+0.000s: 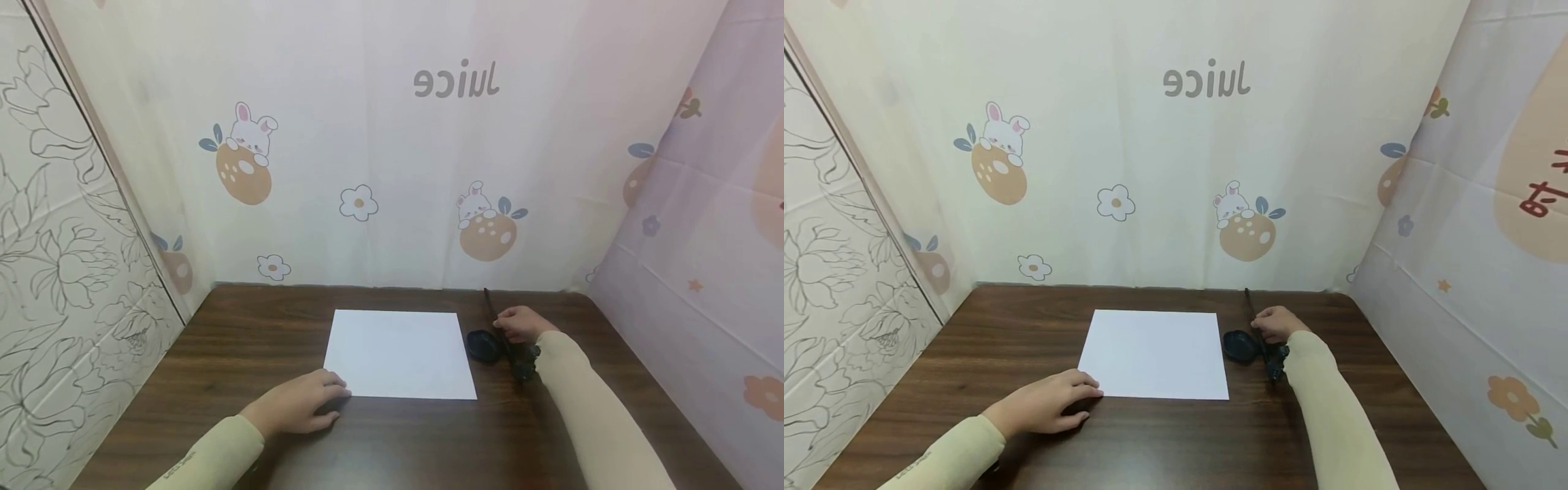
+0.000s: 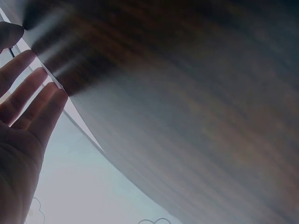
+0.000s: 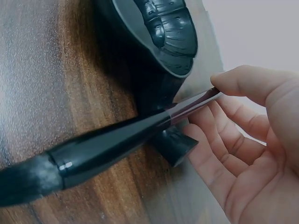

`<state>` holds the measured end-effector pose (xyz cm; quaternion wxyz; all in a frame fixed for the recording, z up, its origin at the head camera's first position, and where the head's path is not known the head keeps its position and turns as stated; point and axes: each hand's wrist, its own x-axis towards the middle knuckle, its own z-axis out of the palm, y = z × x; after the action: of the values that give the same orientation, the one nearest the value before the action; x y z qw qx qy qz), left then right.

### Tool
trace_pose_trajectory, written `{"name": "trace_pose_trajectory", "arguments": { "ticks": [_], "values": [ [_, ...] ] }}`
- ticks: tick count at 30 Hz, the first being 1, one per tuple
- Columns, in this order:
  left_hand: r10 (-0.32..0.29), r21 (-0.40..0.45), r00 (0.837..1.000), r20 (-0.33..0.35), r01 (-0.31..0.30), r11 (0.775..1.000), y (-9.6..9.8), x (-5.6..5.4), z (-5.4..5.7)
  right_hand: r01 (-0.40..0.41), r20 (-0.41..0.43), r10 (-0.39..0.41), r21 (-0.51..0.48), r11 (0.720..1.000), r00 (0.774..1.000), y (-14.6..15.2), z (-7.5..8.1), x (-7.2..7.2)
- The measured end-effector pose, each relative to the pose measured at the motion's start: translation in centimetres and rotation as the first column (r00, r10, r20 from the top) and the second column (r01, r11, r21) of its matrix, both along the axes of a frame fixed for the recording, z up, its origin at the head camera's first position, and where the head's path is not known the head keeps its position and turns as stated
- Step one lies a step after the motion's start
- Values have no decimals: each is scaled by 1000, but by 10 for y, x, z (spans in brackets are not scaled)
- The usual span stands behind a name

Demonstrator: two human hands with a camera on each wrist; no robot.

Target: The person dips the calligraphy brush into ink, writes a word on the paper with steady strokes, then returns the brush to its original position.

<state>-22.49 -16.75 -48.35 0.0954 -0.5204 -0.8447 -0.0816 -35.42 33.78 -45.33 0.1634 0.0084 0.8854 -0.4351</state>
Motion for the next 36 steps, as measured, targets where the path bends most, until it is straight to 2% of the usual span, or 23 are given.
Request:
{"name": "trace_pose_trajectory", "arguments": {
  "ticks": [6,12,17,26,31,36],
  "values": [
    [10,3,1000,10,-10,1000,0,0,-1,11,-13,-11,-11,1000,1000,-1,7,1],
    [17,-1,1000,18,-17,1000,0,1,0,23,-87,-23,-1,1000,996,0,13,2],
    [4,14,1000,-2,-4,1000,0,1,0,41,-137,-43,-18,999,990,-2,22,5],
    [3,22,1000,-18,-3,1000,-1,0,-3,63,-171,-73,-60,996,983,-3,33,11],
    [-7,30,999,-33,8,1000,0,1,-3,89,-231,-103,-69,994,968,-5,38,13],
    [0,26,1000,-22,1,1000,0,1,-3,122,-316,-139,-73,990,938,-9,41,13]
  ]
}}
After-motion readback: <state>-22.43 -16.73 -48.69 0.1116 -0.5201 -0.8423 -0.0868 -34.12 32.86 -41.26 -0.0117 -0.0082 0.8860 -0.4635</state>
